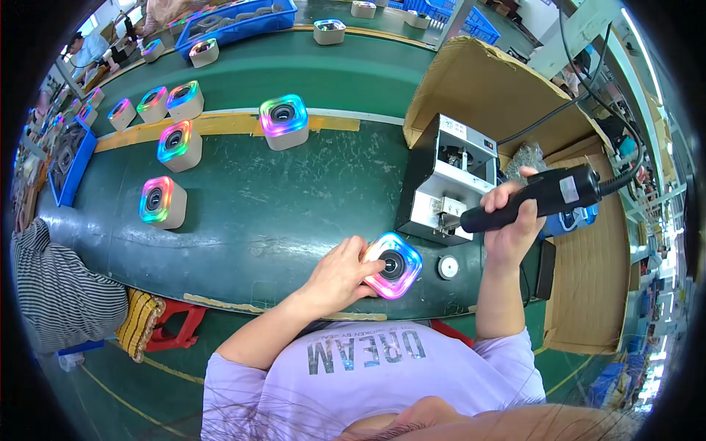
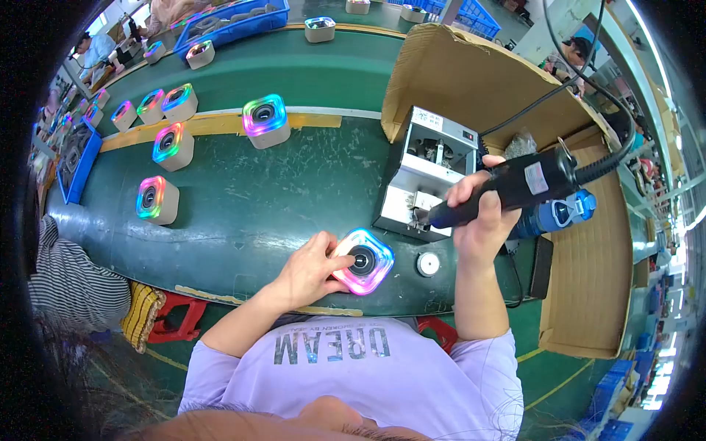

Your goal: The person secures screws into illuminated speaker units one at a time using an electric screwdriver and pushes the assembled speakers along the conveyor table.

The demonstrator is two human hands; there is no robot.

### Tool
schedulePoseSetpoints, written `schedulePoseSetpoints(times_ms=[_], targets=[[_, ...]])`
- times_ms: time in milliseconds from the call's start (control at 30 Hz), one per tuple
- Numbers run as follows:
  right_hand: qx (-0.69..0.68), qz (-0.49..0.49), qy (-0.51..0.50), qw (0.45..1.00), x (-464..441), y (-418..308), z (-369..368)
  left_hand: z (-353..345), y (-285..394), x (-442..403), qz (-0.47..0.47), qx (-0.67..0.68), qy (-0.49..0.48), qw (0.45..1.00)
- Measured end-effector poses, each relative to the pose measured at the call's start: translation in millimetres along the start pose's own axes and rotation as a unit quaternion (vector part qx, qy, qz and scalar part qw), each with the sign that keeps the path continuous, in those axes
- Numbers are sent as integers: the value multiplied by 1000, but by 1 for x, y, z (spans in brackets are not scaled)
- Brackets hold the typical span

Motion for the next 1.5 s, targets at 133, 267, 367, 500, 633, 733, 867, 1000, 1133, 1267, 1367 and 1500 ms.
schedulePoseSetpoints(times_ms=[133,267,367,500,633,733,867,1000,1133,1267,1367,1500], targets=[[-1,-18,9,1000,-4,20,4,21,34,-1,-112,-49,215,969],[11,-69,0,998,-1,28,-1,22,25,1,-78,-43,271,959],[-19,-112,-2,993,14,29,-2,22,17,0,-69,-24,269,960],[-86,-81,-15,993,38,10,-11,22,15,1,-66,-26,273,959],[-92,-38,-37,994,55,4,-25,21,14,1,-68,-22,276,958],[-70,-27,-47,996,61,6,-32,22,13,1,-66,-22,278,958],[-153,-36,-39,987,62,14,-32,24,14,1,-70,-16,284,956],[-164,-58,-90,981,67,21,-43,26,17,1,-74,-12,289,954],[-134,-100,-98,981,68,35,-50,19,18,1,-78,0,264,961],[-96,-73,-39,992,51,22,-30,20,18,0,-81,3,260,962],[-75,-14,-5,997,28,-2,-11,21,19,1,-86,5,266,960],[12,20,36,999,6,-11,4,21,19,1,-72,-25,270,960]])
Point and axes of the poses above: each hand's wrist, its own x-axis away from the middle knuckle, its own z-axis out of the back of the hand, y = z × x, the point moved 10 cm from there along -x, towards the middle knuckle, and after that the axes turned 7 degrees about y, right-handed, at the moved point
